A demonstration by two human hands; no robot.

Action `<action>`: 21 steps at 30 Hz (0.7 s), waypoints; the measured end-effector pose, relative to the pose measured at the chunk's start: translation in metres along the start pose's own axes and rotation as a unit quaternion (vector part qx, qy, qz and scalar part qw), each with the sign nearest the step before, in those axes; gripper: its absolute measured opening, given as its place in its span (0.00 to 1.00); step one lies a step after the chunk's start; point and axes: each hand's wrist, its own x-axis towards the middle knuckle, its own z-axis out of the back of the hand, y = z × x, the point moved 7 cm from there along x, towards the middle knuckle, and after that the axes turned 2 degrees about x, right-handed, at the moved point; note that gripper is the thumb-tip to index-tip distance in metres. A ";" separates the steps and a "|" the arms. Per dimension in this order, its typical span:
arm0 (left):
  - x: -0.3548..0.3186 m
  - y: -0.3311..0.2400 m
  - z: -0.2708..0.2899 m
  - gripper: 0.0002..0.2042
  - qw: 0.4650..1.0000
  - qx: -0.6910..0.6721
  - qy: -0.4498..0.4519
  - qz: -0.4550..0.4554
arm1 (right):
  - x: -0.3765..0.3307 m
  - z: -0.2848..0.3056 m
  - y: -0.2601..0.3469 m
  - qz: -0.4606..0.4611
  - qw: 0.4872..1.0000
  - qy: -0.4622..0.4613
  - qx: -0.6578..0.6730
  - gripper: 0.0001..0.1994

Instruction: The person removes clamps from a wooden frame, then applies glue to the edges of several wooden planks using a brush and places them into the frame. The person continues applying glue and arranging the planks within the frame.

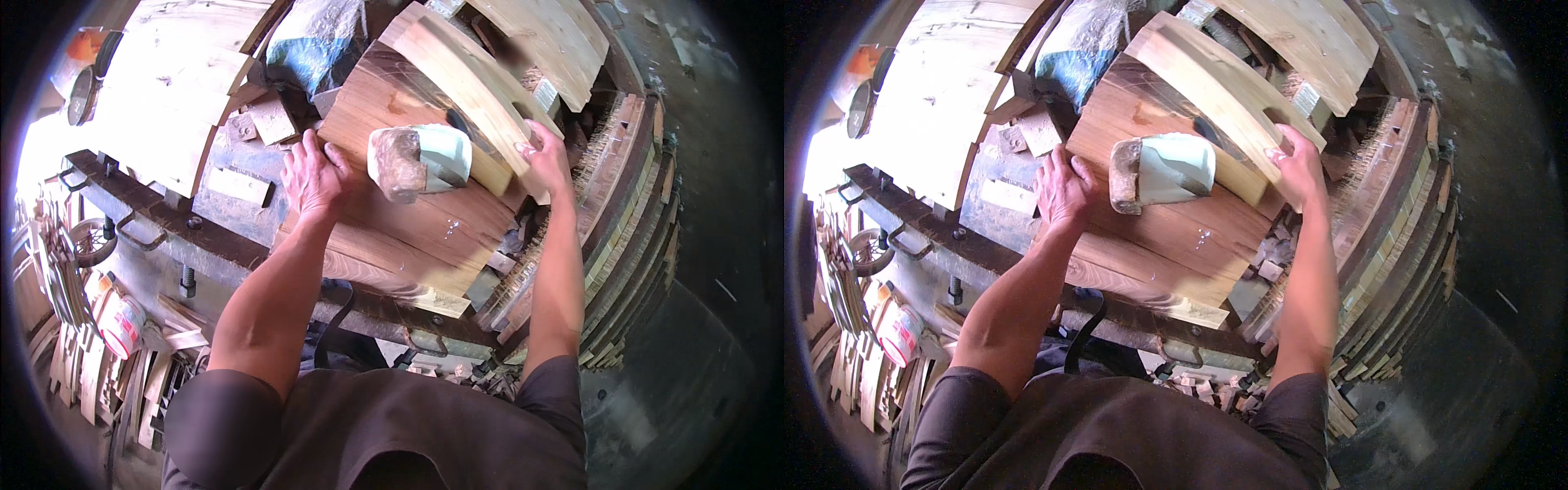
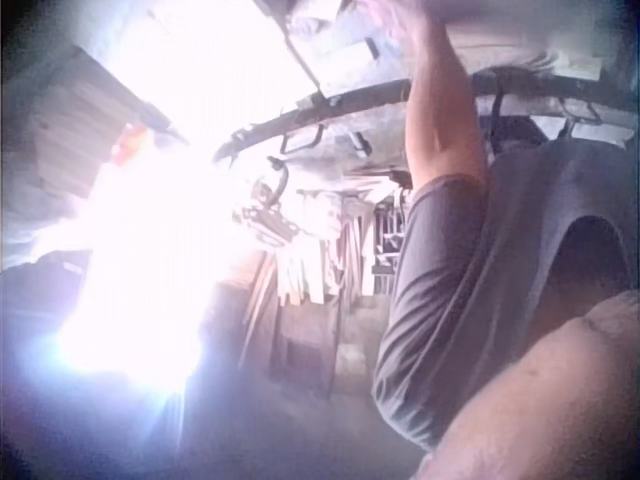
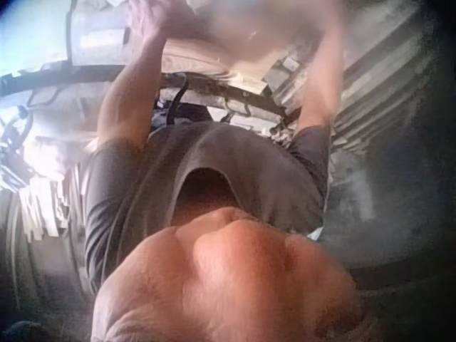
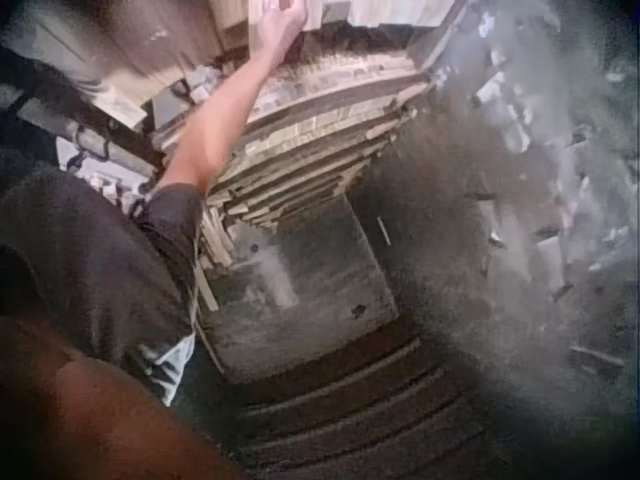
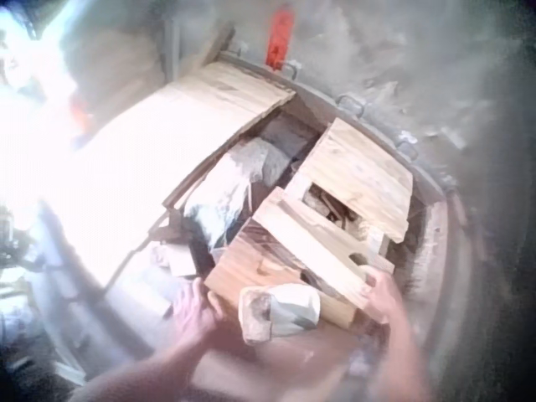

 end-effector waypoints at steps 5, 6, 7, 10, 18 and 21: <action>0.000 -0.002 0.000 0.21 1.000 0.001 0.021 0.003 | -0.022 -0.008 0.012 0.137 0.967 -0.148 -0.153 0.26; -0.001 -0.002 0.000 0.21 1.000 0.003 0.011 -0.001 | -0.028 -0.008 0.018 0.158 0.956 -0.173 -0.175 0.26; -0.001 -0.002 -0.001 0.22 1.000 0.005 0.002 -0.006 | -0.034 -0.006 0.025 0.178 0.943 -0.197 -0.198 0.26; -0.002 0.000 -0.002 0.22 1.000 0.010 -0.009 -0.004 | -0.066 -0.010 0.070 0.161 0.943 -0.242 -0.163 0.23; -0.003 0.001 -0.005 0.21 1.000 -0.005 -0.004 -0.001 | -0.132 -0.089 0.087 0.026 0.991 -0.082 -0.103 0.15; -0.003 0.002 -0.004 0.21 1.000 0.001 -0.007 -0.003 | -0.124 -0.095 0.093 0.088 0.985 -0.123 -0.077 0.15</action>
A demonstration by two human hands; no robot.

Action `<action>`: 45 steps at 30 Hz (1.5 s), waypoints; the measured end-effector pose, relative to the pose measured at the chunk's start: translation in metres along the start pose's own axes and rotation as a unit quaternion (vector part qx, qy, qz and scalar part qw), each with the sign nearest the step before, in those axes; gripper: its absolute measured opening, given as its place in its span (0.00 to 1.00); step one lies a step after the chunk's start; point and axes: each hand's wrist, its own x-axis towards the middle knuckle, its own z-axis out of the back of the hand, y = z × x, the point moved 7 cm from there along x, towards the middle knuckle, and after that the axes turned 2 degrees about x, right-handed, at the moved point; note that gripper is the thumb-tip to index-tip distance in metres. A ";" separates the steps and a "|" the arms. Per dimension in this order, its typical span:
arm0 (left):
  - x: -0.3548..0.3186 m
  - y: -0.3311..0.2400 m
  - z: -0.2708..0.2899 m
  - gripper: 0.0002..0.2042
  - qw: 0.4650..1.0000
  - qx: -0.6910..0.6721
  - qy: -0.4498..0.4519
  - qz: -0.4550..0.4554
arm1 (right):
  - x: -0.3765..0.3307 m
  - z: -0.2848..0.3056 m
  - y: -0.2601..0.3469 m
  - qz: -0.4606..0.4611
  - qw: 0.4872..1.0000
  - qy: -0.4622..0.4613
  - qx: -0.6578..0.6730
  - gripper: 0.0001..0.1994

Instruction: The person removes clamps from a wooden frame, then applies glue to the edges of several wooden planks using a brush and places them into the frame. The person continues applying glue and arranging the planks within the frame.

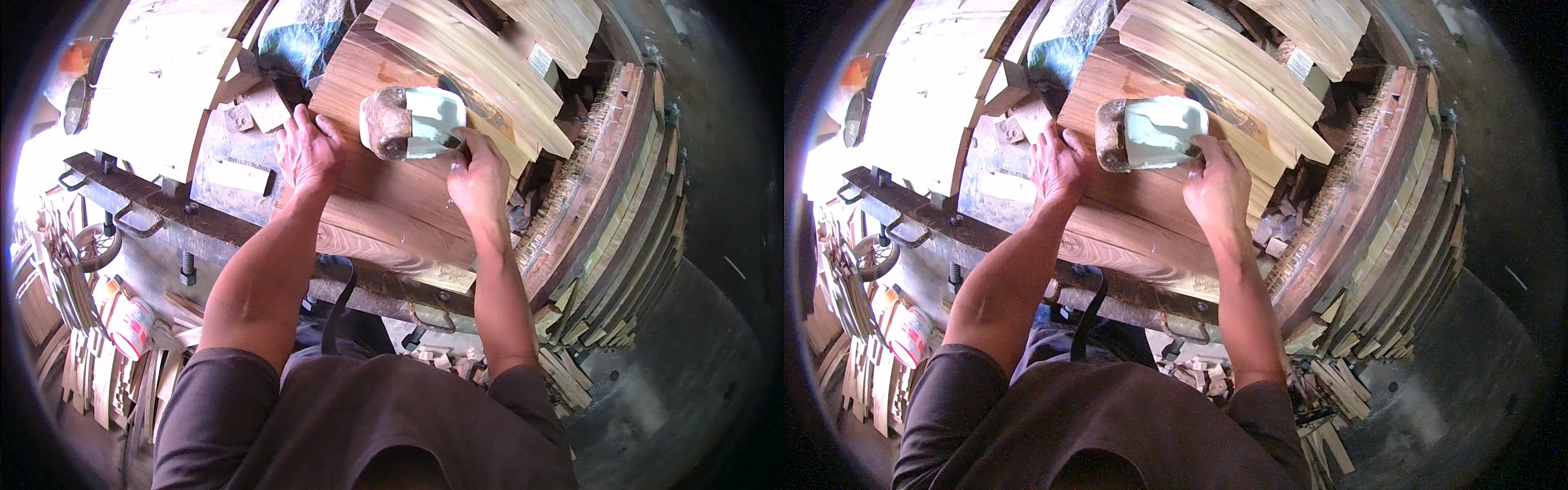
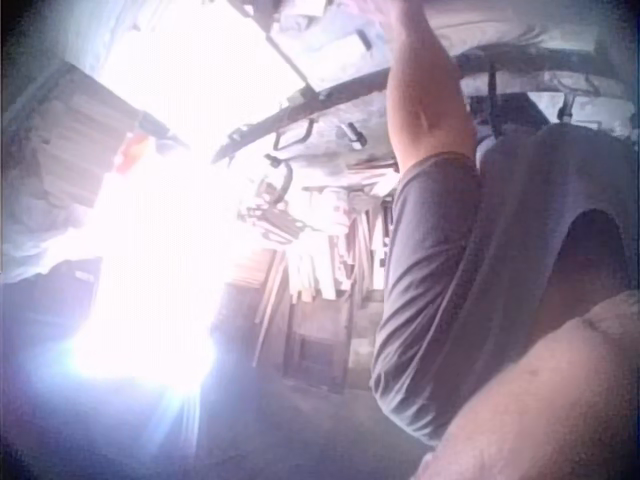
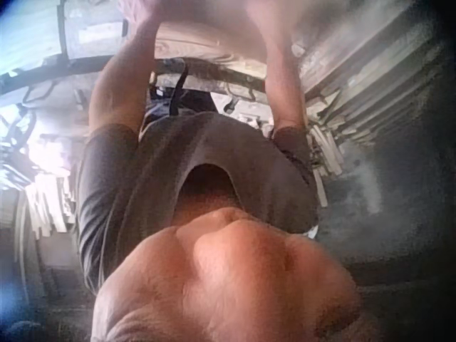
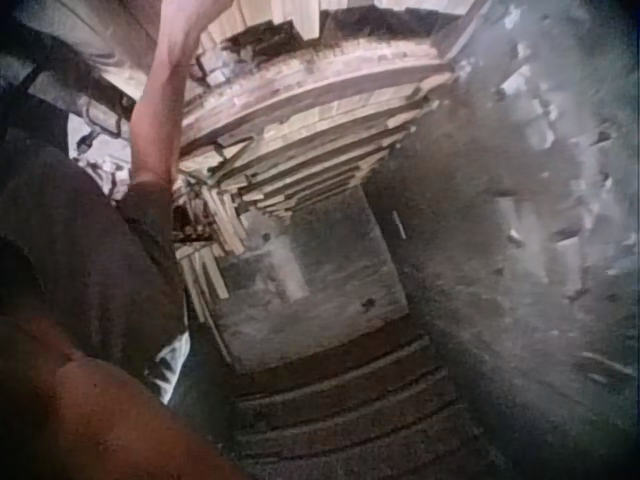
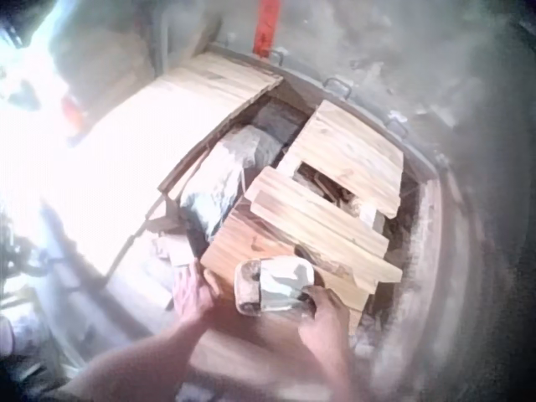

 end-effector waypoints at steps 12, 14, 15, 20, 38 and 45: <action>-0.004 -0.002 0.001 0.24 0.999 0.015 0.042 0.019 | -0.005 0.005 0.042 0.118 0.978 -0.074 -0.153 0.15; -0.003 -0.004 0.001 0.24 0.999 0.010 0.040 0.015 | -0.009 0.008 0.035 0.046 0.992 -0.045 -0.105 0.15; -0.002 -0.003 0.000 0.23 0.999 0.010 0.039 0.014 | -0.010 0.007 0.032 0.011 0.996 -0.028 -0.079 0.14; -0.005 -0.002 0.003 0.20 1.000 0.000 0.020 0.013 | -0.009 -0.007 0.039 0.121 0.991 -0.062 0.014 0.23; -0.002 0.004 -0.005 0.20 1.000 0.005 -0.007 0.008 | -0.035 0.006 -0.098 -0.396 0.721 -0.108 0.558 0.12; -0.003 0.003 0.000 0.20 1.000 0.001 -0.001 0.014 | -0.065 0.012 -0.126 -0.455 0.701 -0.080 0.543 0.13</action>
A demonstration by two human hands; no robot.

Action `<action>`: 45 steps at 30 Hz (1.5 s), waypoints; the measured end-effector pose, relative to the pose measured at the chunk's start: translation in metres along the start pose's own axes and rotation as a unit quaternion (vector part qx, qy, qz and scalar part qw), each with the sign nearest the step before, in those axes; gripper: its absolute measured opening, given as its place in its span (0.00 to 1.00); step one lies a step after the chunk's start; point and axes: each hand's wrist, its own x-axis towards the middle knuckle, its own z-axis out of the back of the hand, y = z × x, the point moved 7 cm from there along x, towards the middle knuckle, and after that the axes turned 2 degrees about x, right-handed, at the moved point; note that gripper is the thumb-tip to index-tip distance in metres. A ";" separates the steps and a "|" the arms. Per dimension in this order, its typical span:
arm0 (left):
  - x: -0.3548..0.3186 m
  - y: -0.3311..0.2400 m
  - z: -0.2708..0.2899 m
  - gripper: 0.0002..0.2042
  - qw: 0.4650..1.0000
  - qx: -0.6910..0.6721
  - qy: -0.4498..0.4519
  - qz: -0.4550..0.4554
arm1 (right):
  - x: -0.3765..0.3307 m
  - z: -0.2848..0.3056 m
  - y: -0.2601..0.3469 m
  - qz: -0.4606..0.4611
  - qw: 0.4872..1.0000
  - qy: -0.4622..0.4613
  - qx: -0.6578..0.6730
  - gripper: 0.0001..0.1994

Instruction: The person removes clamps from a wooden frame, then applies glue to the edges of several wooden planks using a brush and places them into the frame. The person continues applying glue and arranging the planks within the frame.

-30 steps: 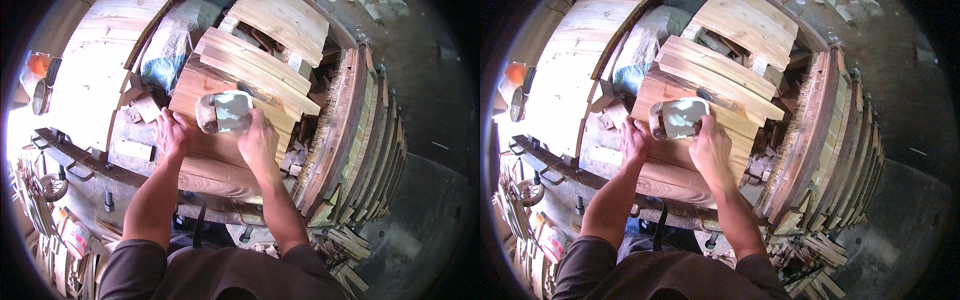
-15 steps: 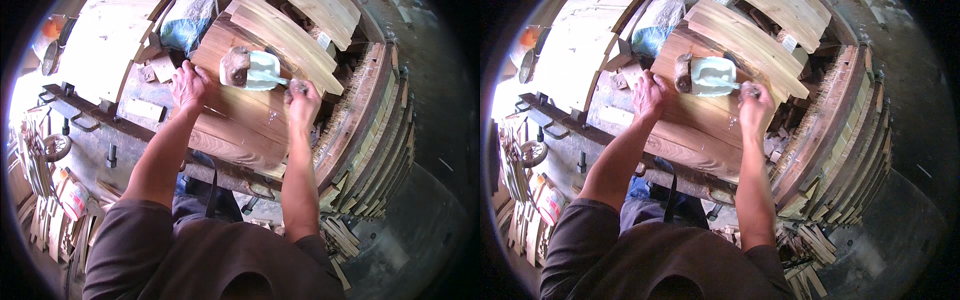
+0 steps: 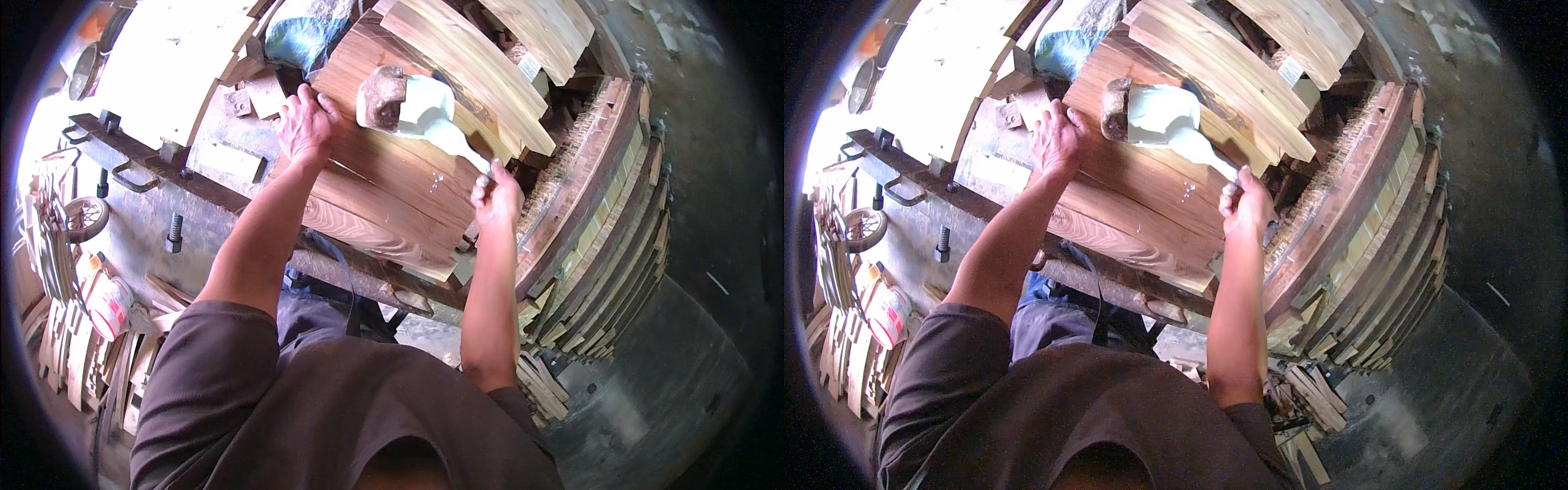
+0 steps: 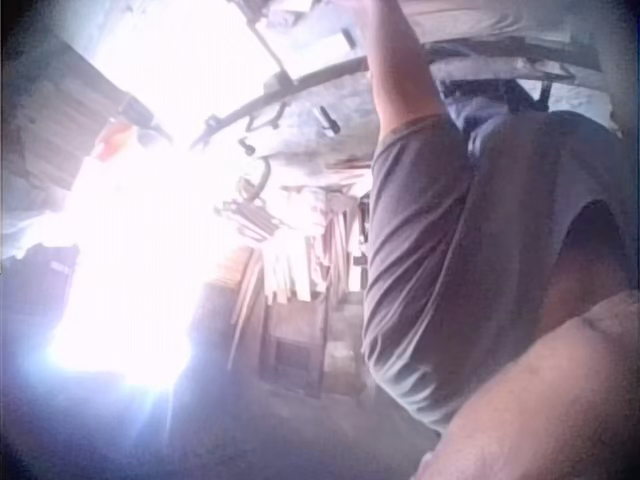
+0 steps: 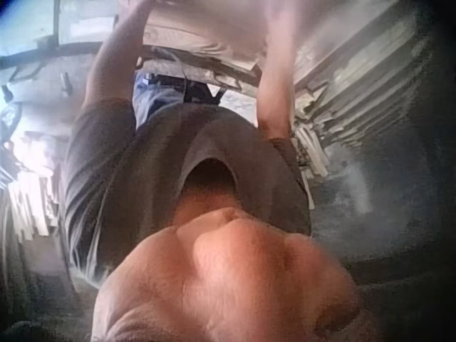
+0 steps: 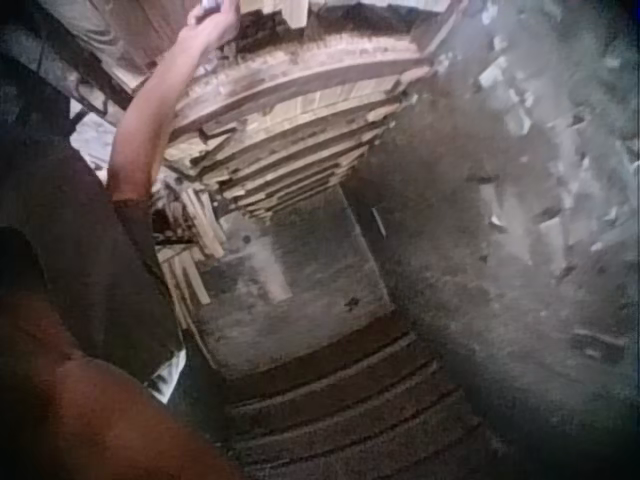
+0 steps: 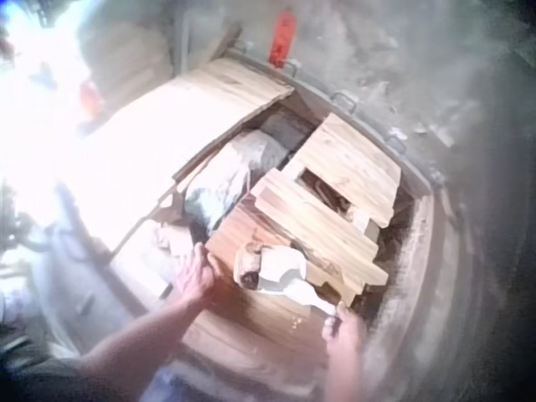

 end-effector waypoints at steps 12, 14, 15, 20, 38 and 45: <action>-0.001 -0.005 0.005 0.17 0.999 0.002 -0.037 -0.019 | 0.002 0.025 0.002 0.000 1.000 0.000 0.004 0.13; -0.001 -0.004 0.002 0.19 0.999 0.006 -0.049 -0.018 | 0.003 0.043 0.007 -0.013 0.999 -0.023 0.037 0.12; -0.001 -0.004 0.001 0.19 0.999 0.008 -0.048 -0.014 | 0.002 0.044 0.010 -0.012 0.999 0.003 0.039 0.12; 0.001 -0.002 -0.001 0.21 0.999 0.012 -0.040 -0.018 | -0.003 -0.004 0.025 -0.015 0.975 0.159 0.154 0.15; 0.004 -0.009 0.008 0.22 1.000 0.008 0.003 -0.009 | 0.021 -0.185 0.117 0.426 0.876 0.038 -0.223 0.09; 0.005 -0.001 -0.002 0.20 1.000 0.003 0.022 -0.002 | 0.013 -0.078 0.145 0.468 0.797 -0.098 -0.369 0.05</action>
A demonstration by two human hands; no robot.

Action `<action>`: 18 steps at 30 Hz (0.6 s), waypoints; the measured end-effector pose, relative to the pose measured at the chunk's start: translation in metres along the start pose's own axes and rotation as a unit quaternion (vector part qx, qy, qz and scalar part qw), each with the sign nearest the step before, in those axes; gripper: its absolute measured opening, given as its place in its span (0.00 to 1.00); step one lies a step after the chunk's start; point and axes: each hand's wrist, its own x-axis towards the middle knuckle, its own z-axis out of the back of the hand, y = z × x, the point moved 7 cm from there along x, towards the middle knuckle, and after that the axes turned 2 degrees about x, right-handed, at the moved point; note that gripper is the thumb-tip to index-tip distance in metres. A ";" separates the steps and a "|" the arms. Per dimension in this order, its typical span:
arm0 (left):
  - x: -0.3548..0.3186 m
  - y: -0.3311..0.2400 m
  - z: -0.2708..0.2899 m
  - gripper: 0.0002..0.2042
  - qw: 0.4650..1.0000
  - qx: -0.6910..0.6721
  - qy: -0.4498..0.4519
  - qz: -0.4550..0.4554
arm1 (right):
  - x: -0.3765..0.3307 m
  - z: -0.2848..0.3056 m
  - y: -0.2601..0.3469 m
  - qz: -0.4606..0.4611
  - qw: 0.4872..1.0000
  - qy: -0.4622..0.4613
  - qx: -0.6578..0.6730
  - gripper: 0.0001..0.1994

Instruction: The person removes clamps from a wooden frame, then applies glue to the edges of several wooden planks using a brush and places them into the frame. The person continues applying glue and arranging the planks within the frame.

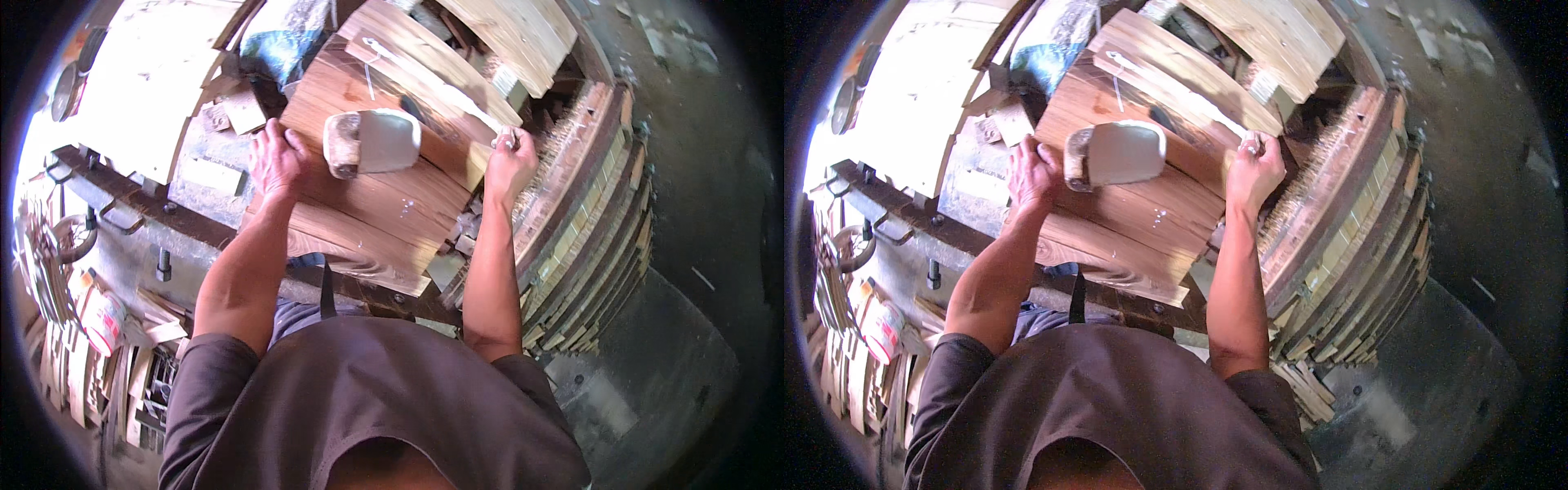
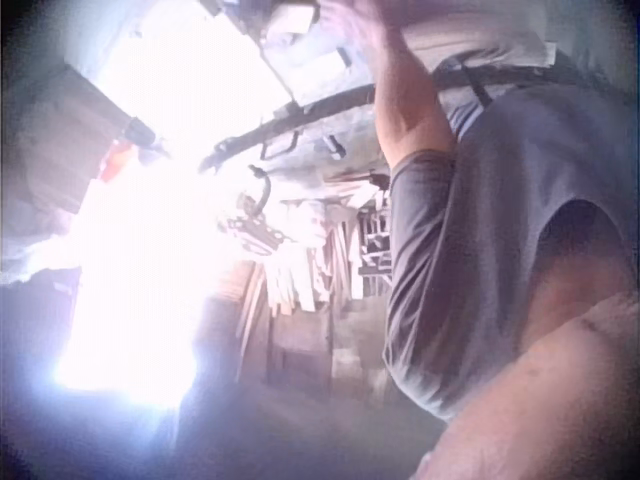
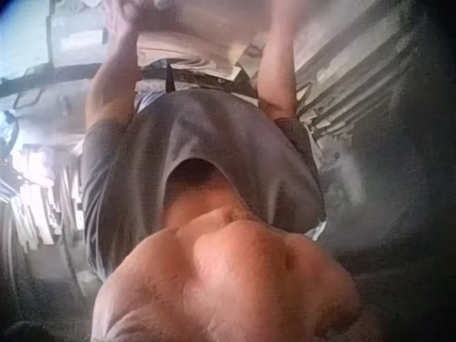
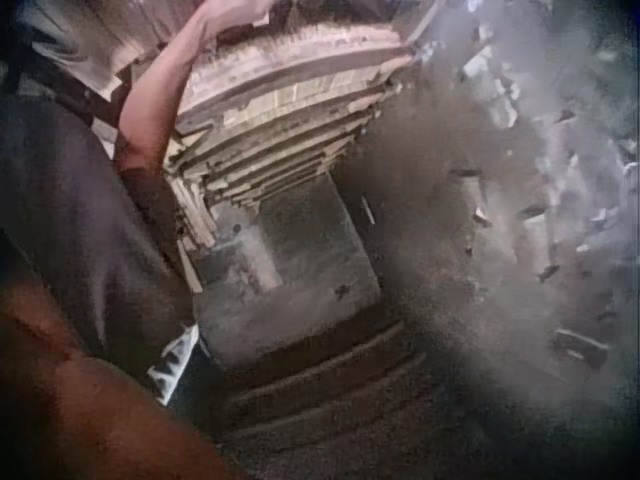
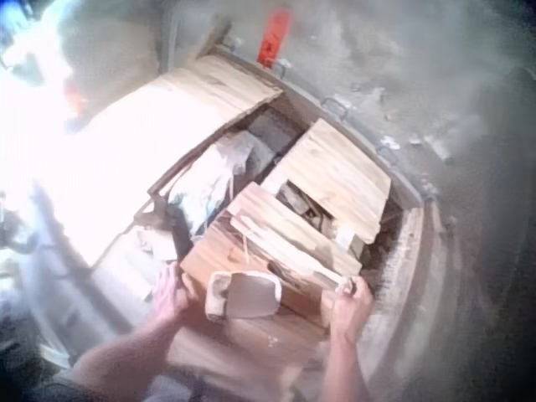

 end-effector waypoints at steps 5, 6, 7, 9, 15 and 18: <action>0.001 0.002 -0.010 0.19 1.000 0.000 -0.023 -0.021 | -0.004 0.055 -0.036 0.023 0.998 -0.060 -0.025 0.09; 0.000 -0.002 -0.006 0.18 1.000 0.000 -0.012 -0.015 | -0.003 0.063 -0.047 0.010 0.998 -0.060 -0.013 0.10; -0.002 -0.001 -0.006 0.18 0.999 -0.005 -0.042 -0.024 | -0.004 0.072 -0.053 0.014 0.997 -0.070 -0.031 0.10; -0.002 -0.002 -0.005 0.21 1.000 0.011 -0.021 -0.018 | -0.008 0.088 -0.055 0.025 0.994 -0.087 -0.066 0.09; -0.002 0.001 -0.008 0.24 1.000 0.021 -0.011 -0.009 | -0.012 0.136 -0.082 -0.018 0.978 -0.090 -0.190 0.10; -0.001 -0.001 -0.007 0.24 1.000 0.015 -0.004 -0.012 | -0.010 0.153 -0.094 0.032 0.965 -0.106 -0.239 0.13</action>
